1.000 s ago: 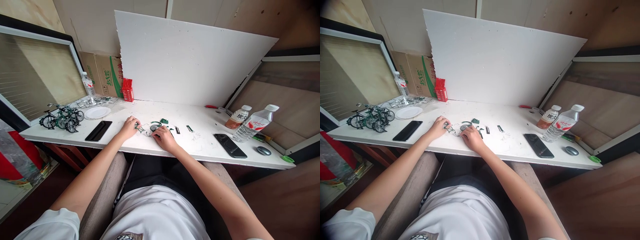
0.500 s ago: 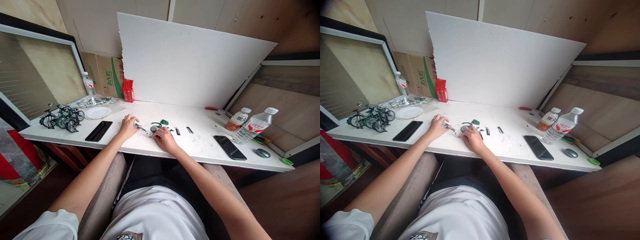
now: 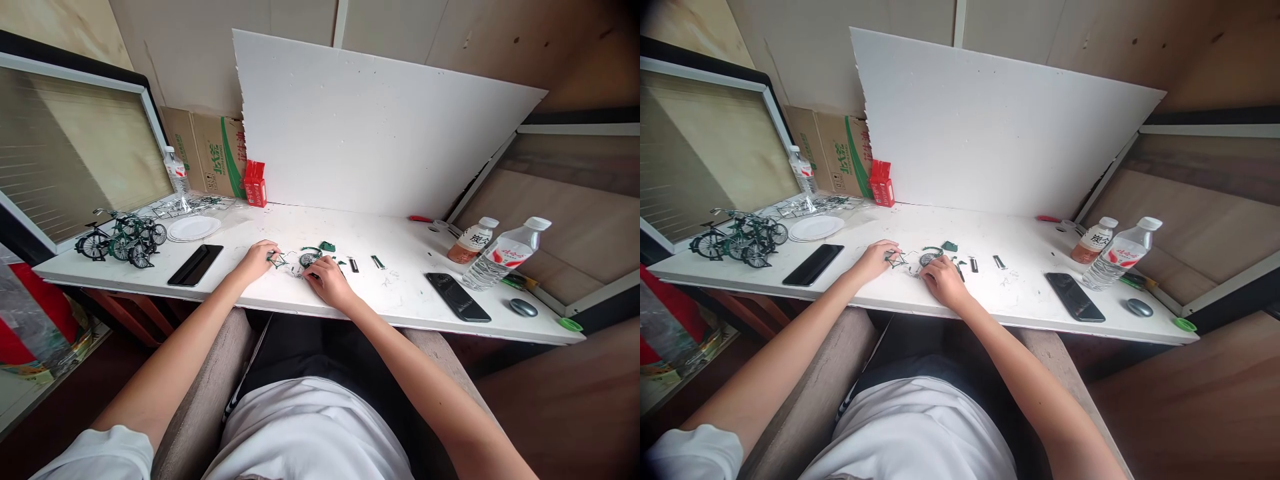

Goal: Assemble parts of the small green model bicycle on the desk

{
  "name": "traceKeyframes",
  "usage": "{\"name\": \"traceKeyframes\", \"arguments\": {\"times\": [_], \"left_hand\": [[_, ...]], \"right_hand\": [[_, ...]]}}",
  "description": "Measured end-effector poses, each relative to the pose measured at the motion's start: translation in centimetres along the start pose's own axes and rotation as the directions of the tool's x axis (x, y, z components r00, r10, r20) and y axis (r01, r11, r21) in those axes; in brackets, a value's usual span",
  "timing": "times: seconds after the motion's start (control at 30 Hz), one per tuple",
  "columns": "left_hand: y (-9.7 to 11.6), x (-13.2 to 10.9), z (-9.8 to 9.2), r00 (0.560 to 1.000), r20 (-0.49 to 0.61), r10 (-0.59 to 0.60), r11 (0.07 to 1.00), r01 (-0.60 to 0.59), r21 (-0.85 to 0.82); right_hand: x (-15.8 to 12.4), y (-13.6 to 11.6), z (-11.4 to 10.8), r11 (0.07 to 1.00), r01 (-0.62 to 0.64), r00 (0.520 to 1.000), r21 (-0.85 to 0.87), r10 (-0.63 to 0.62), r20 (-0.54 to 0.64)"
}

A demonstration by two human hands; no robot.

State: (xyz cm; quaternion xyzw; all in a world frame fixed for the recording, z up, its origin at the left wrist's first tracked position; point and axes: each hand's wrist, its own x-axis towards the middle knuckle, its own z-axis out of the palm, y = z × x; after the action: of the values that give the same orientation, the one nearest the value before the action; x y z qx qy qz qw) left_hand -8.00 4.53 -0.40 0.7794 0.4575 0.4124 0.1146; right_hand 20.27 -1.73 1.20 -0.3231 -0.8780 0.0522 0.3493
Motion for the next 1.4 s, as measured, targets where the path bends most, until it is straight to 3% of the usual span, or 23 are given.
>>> {"name": "traceKeyframes", "arguments": {"times": [0.3,0.53,0.77,0.97,1.1,1.23,1.4], "left_hand": [[-0.8,-0.2,0.3,0.995,0.003,-0.098,0.995,0.098,-0.018],[-1.4,-0.5,-0.8,1.0,-0.005,-0.029,0.999,0.029,-0.026],[-1.3,-0.2,-1.1,0.97,-0.189,-0.151,0.988,0.147,-0.038],[-1.6,0.3,-1.4,0.927,-0.177,-0.331,0.926,0.283,-0.251],[-2.1,0.7,-2.3,0.899,-0.189,-0.395,0.877,0.307,-0.371],[-0.8,0.9,-2.3,0.92,-0.246,-0.304,0.943,0.254,-0.218],[2.7,0.4,-0.2,0.993,-0.104,-0.057,0.996,0.065,0.069]], "right_hand": [[0.0,0.3,0.3,1.0,0.014,1.0,-0.017,-0.014,-0.011],[0.0,0.4,0.4,0.999,0.007,1.0,-0.039,-0.008,-0.009],[0.0,0.4,0.4,0.999,0.015,0.999,-0.037,-0.016,-0.032],[0.0,0.4,0.4,0.999,0.001,0.999,-0.054,-0.003,-0.04],[0.0,0.4,0.5,0.998,-0.008,0.999,-0.058,0.006,-0.043],[0.1,0.3,0.5,0.995,-0.027,0.999,-0.093,0.024,-0.039],[0.1,0.2,0.6,0.987,-0.076,0.996,-0.144,0.069,-0.049]]}}
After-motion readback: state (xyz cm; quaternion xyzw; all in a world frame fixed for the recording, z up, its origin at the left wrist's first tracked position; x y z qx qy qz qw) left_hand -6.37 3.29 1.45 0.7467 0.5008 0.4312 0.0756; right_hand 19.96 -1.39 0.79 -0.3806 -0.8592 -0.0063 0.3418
